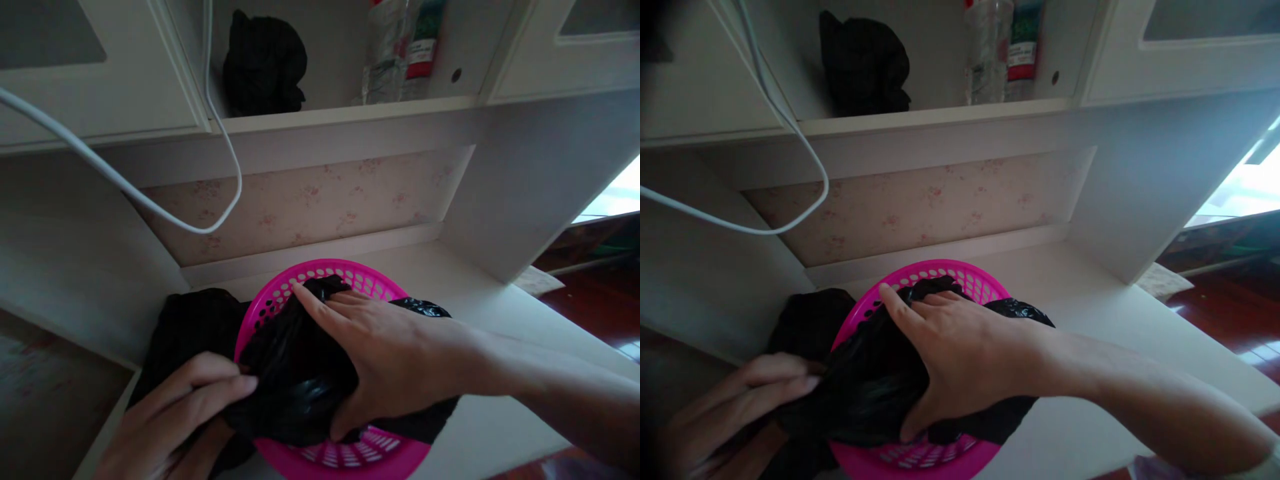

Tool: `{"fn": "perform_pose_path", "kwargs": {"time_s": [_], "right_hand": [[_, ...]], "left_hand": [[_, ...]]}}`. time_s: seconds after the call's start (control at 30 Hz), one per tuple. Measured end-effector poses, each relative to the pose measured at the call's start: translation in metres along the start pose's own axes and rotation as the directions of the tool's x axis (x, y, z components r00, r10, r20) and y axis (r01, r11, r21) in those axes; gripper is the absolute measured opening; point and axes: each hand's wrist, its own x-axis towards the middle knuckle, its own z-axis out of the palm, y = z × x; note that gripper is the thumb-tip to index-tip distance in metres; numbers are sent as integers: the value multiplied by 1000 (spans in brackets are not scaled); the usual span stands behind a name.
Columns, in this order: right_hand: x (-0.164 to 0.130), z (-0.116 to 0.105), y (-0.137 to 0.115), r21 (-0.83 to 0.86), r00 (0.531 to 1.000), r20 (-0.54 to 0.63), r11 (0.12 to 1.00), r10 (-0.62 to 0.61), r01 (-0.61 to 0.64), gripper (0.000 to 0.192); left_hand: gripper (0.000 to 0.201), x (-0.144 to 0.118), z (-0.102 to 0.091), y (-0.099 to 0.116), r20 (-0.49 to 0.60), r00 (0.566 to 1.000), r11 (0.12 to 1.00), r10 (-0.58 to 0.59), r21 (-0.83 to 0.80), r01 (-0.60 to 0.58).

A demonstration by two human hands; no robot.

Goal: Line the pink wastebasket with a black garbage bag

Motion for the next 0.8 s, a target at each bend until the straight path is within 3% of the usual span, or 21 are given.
{"fn": "perform_pose_path", "kwargs": {"time_s": [0.07, 0.13, 0.23, 0.33, 0.4, 0.47, 0.53, 0.67, 0.8], "right_hand": [[8, 0, 2, -41, 997, -16, 996, -80, 80, 120], [13, 2, 4, -90, 989, -19, 985, -148, 145, 74], [17, 5, 13, -63, 991, -8, 989, -135, 135, 28], [17, 3, 28, 39, 999, 35, 999, 9, -10, 28], [15, 0, 38, 88, 997, 24, 993, 78, -80, 30], [14, -1, 44, 139, 998, -12, 989, 60, -58, 32], [13, -2, 41, 183, 999, -49, 983, 13, -4, 32], [8, -7, 13, 225, 994, -68, 970, -83, 96, 30], [-2, -20, -14, 195, 978, -17, 959, -206, 205, 27]], "left_hand": [[39, 20, 8, 16, -143, 989, 997, 46, -48, -54], [37, 32, 20, 27, -236, 970, 990, 61, -113, -90], [42, 27, 34, 34, -215, 976, 962, 15, -263, -73], [62, 1, 42, 27, -215, 976, 960, -17, -275, -44], [68, -18, 46, 19, -199, 979, 990, 52, -121, -77], [70, -33, 50, 14, -102, 988, 992, 120, 61, -114], [70, -40, 54, 12, -35, 993, 978, 117, 178, -109], [53, -35, 62, 18, -113, 993, 977, 45, 212, -20], [32, -22, 71, 15, -291, 957, 999, 8, 49, 7]]}}
